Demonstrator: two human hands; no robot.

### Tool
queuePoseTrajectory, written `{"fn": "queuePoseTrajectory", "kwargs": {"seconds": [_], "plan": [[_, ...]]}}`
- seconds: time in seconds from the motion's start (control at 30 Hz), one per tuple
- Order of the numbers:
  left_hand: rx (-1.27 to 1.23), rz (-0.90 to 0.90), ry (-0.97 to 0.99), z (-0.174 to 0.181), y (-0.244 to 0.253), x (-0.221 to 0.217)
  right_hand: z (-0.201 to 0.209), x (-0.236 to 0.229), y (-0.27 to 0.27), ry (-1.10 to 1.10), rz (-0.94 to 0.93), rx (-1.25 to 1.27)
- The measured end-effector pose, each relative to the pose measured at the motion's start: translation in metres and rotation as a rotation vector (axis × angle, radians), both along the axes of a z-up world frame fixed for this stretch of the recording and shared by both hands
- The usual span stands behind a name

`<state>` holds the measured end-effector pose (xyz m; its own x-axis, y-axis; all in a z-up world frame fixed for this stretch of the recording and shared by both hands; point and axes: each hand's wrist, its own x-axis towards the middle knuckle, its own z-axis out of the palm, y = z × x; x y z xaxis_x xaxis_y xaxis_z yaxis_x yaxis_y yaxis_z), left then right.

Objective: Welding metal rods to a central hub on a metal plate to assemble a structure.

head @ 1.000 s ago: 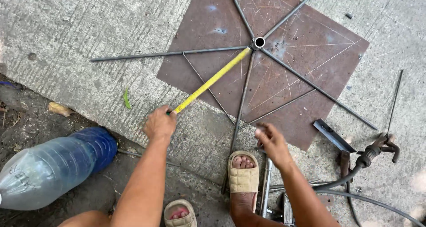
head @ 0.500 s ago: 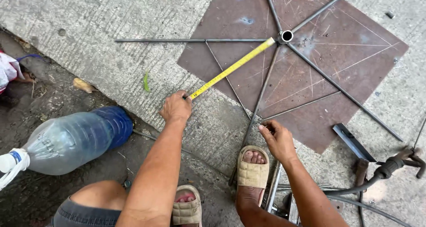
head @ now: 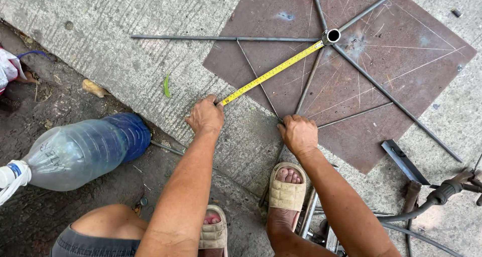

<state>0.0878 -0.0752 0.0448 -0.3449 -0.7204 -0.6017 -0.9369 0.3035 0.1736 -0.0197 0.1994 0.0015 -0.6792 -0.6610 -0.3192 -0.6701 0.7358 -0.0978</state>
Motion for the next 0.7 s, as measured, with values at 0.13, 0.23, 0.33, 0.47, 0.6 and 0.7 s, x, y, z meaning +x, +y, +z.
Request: {"fn": "queuePoseTrajectory", "kwargs": {"seconds": [0.13, 0.23, 0.33, 0.47, 0.6, 0.7], "plan": [[-0.002, 0.001, -0.003, 0.006, 0.001, -0.001, 0.015, -0.009, -0.006, -0.203, -0.083, 0.031], [-0.002, -0.007, -0.002, -0.001, 0.000, 0.000, 0.014, -0.010, -0.006, -0.291, -0.151, 0.034], [-0.001, -0.001, -0.002, -0.004, 0.000, 0.001, 0.014, -0.013, -0.004, -0.359, -0.199, 0.026], [0.008, -0.002, 0.023, 0.021, 0.005, -0.001, 0.026, -0.014, -0.007, -0.363, -0.251, 0.056], [0.054, 0.048, -0.009, 0.034, 0.013, 0.002, 0.044, -0.010, -0.012, -0.376, -0.216, 0.110], [0.095, 0.133, 0.008, 0.052, 0.023, 0.015, 0.046, -0.011, -0.017, -0.391, -0.203, 0.113]]}}
